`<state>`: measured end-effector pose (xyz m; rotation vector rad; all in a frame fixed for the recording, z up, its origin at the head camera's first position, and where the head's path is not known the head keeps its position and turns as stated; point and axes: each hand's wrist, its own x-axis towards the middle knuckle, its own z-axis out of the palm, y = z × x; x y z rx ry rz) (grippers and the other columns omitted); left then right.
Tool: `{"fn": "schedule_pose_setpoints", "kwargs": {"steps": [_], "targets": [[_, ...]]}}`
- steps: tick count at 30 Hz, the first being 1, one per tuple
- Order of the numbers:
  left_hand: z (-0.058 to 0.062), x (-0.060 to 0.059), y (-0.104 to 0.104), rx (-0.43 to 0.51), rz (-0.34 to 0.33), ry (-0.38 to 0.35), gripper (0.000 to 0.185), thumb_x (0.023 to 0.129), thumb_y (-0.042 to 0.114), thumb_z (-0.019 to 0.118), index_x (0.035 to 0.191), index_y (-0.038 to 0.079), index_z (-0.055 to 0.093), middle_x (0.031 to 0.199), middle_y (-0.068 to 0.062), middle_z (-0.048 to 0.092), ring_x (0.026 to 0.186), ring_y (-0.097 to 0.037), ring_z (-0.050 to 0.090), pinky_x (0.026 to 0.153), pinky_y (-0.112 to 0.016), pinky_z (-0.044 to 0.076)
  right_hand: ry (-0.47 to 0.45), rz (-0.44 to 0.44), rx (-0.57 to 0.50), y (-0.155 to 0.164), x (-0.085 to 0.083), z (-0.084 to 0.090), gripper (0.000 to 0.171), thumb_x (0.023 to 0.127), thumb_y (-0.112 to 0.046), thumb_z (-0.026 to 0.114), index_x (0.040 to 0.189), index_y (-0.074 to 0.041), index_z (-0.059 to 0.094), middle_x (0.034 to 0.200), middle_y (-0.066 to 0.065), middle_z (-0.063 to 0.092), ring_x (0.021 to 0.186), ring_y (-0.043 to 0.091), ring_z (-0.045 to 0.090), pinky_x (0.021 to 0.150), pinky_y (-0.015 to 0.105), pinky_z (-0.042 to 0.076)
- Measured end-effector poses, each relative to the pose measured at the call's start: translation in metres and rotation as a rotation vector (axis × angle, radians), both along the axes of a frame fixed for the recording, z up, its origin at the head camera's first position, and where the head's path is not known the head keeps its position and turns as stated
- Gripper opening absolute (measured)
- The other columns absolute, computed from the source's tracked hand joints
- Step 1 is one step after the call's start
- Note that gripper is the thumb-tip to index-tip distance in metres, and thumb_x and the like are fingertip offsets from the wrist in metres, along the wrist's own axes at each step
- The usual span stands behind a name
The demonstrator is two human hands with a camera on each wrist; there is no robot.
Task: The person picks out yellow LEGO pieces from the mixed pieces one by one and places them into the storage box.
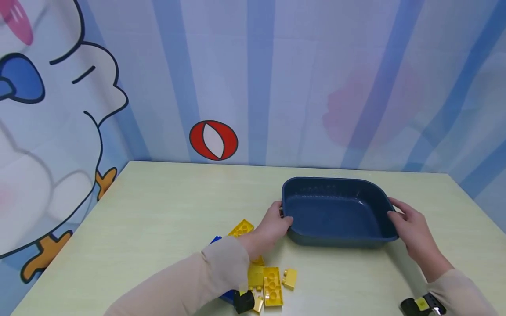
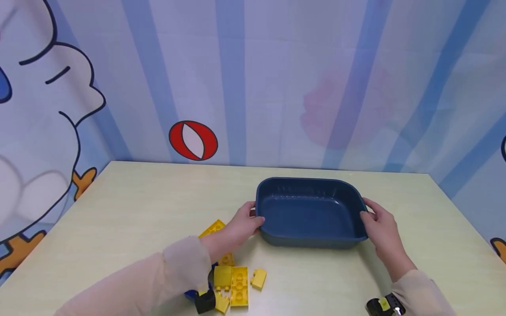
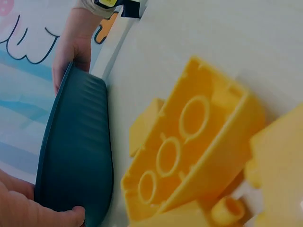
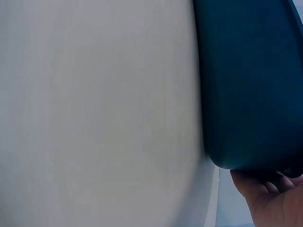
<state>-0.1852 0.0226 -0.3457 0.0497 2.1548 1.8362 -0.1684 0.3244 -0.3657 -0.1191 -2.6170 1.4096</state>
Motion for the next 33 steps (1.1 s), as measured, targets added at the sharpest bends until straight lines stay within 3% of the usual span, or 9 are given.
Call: {"fn": "schedule_pose_setpoints", "kwargs": {"steps": [7,11,13,16,18,21,25,28,33], "targets": [[0.000,0.018,0.006,-0.009,-0.012,0.003,0.049,0.097,0.003,0.044,0.142,-0.002,0.026,0.140,-0.020,0.038,0.127,-0.032,0.040,0.100,-0.043,0.037,-0.035,-0.025,0.018,0.009,0.014,-0.004,0.052,0.099,-0.019,0.040,0.140,0.010,0.027,0.121,0.035,0.050,0.079,-0.020,0.044,0.065,0.008,0.042],[0.000,0.027,0.007,-0.004,-0.034,0.008,0.052,0.097,0.004,0.045,0.143,-0.003,0.023,0.141,-0.021,0.036,0.129,-0.033,0.037,0.101,-0.044,0.036,-0.044,-0.026,0.008,0.015,0.022,-0.005,0.053,0.099,-0.019,0.042,0.140,0.011,0.027,0.115,0.020,0.058,0.080,-0.020,0.045,0.066,0.008,0.043],[0.000,0.033,0.007,-0.005,-0.044,0.018,0.052,0.097,0.005,0.045,0.144,-0.003,0.022,0.142,-0.020,0.035,0.130,-0.034,0.036,0.102,-0.045,0.035,-0.058,-0.024,-0.002,0.018,0.026,-0.007,0.055,0.099,-0.021,0.042,0.141,0.010,0.025,0.119,0.023,0.054,0.081,-0.021,0.044,0.067,0.007,0.042],[0.000,0.041,0.008,0.016,-0.051,0.020,0.053,0.098,0.007,0.044,0.145,-0.002,0.020,0.145,-0.020,0.031,0.133,-0.034,0.031,0.104,-0.047,0.032,-0.062,-0.027,-0.026,0.021,0.031,-0.008,0.055,0.099,-0.023,0.043,0.141,0.009,0.025,0.116,0.010,0.057,0.082,-0.020,0.045,0.067,0.008,0.043],[0.000,0.046,0.008,0.033,-0.055,0.007,0.055,0.098,0.008,0.044,0.146,-0.001,0.018,0.148,-0.018,0.027,0.134,-0.034,0.028,0.105,-0.048,0.029,-0.073,-0.029,-0.036,0.023,0.034,-0.009,0.056,0.099,-0.023,0.042,0.142,0.008,0.025,0.118,0.012,0.056,0.082,-0.020,0.046,0.067,0.009,0.044],[0.000,0.051,0.008,0.031,-0.069,0.000,0.056,0.099,0.010,0.044,0.146,0.000,0.017,0.149,-0.017,0.025,0.135,-0.033,0.027,0.105,-0.049,0.028,-0.089,-0.034,-0.048,0.025,0.038,-0.010,0.056,0.099,-0.024,0.043,0.144,0.003,0.025,0.114,-0.002,0.055,0.082,-0.019,0.047,0.067,0.009,0.045],[-0.001,0.055,0.007,0.037,-0.099,0.016,0.057,0.099,0.011,0.045,0.147,0.002,0.016,0.149,-0.015,0.027,0.135,-0.032,0.028,0.105,-0.049,0.029,-0.124,-0.022,-0.049,0.026,0.041,-0.010,0.057,0.100,-0.029,0.041,0.146,-0.002,0.021,0.132,0.022,0.045,0.084,-0.024,0.041,0.069,0.007,0.042],[-0.002,0.059,0.005,0.065,-0.111,0.034,0.056,0.098,0.009,0.045,0.146,0.001,0.017,0.148,-0.016,0.028,0.134,-0.032,0.030,0.104,-0.048,0.030,-0.148,-0.006,-0.051,0.026,0.044,-0.011,0.059,0.100,-0.032,0.039,0.147,-0.002,0.018,0.141,0.035,0.024,0.085,-0.027,0.037,0.072,0.006,0.040],[-0.008,0.067,0.002,0.074,-0.136,0.072,0.056,0.097,0.008,0.046,0.146,0.002,0.019,0.147,-0.015,0.029,0.133,-0.030,0.031,0.104,-0.048,0.030,-0.186,-0.001,-0.065,0.027,0.049,-0.013,0.061,0.100,-0.034,0.040,0.148,-0.005,0.017,0.144,0.034,0.019,0.086,-0.028,0.035,0.075,0.006,0.039]]}}
